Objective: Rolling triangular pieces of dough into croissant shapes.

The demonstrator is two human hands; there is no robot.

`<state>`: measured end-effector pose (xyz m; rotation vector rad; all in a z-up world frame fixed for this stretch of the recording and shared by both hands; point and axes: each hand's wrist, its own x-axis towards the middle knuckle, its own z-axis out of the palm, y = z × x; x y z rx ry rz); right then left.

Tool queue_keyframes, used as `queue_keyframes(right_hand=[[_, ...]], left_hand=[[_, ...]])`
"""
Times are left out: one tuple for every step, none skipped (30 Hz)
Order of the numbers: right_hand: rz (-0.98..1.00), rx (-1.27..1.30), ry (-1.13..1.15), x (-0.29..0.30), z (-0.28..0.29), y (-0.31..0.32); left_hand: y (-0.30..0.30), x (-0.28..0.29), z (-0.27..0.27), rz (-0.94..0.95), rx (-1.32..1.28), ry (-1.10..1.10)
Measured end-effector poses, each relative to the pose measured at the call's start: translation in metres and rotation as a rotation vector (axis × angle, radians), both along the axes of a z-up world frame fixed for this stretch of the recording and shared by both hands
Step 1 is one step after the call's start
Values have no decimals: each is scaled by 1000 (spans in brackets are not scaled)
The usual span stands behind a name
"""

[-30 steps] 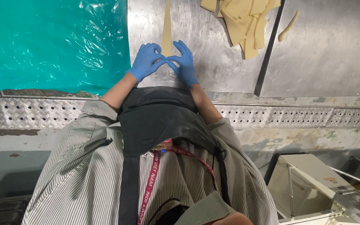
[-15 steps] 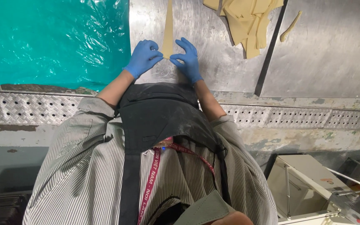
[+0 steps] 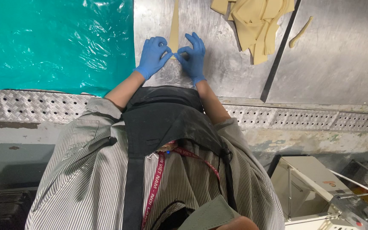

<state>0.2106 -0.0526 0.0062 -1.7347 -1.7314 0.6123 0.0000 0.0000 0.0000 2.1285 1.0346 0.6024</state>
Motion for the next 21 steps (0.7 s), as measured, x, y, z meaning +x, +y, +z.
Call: queue_keyframes(right_hand=[[-2, -3, 0, 1, -4, -3], [-10, 4, -7, 2, -9, -5], [-16, 16, -15, 4, -13, -5], [-17, 17, -16, 4, -12, -3], [24, 35, -61, 3, -11, -3], [66, 53, -107, 1, -10, -4], [66, 45, -105, 1, -9, -2], [85, 40, -114, 1, -9, -1], [102, 36, -124, 2, -8, 1], [101, 30, -122, 3, -15, 6], [83, 44, -108, 5, -21, 10], [65, 58, -94, 7, -27, 14], [64, 58, -96, 8, -26, 15], [63, 53, -94, 8, -25, 15], [63, 50, -93, 10, -24, 17], [62, 51, -95, 10, -16, 19], [88, 38, -93, 8, -9, 19], [113, 25, -91, 7, -1, 19], [113, 20, -89, 6, -3, 21], [116, 7, -94, 6, -6, 23], [118, -5, -102, 7, -8, 25]], left_hand=[[1, -1, 5, -2, -3, 0], [2, -1, 10, -30, -2, -32], [7, -2, 15, -57, 3, -65], [7, -1, 8, -59, 4, -65], [6, -1, 0, -57, -6, -38], [4, -2, -8, -56, -16, -12], [7, 1, -7, -56, -23, -10], [10, 3, -6, -38, -22, -6], [14, 7, -6, -23, -19, -4], [18, 8, 0, -24, -25, -3], [22, 10, 5, -10, -23, -71], [26, 12, 11, 4, -21, -139], [25, 11, 7, 2, -21, -140], [24, 11, 2, -39, 14, -123], [24, 10, -2, -79, 49, -105], [28, 12, -3, -80, 50, -108], [28, 13, -3, -53, 74, -95], [28, 13, -4, -27, 98, -83], [30, 14, -5, -26, 93, -81], [32, 15, -5, 0, 62, -60], [35, 18, -6, 26, 33, -42]])
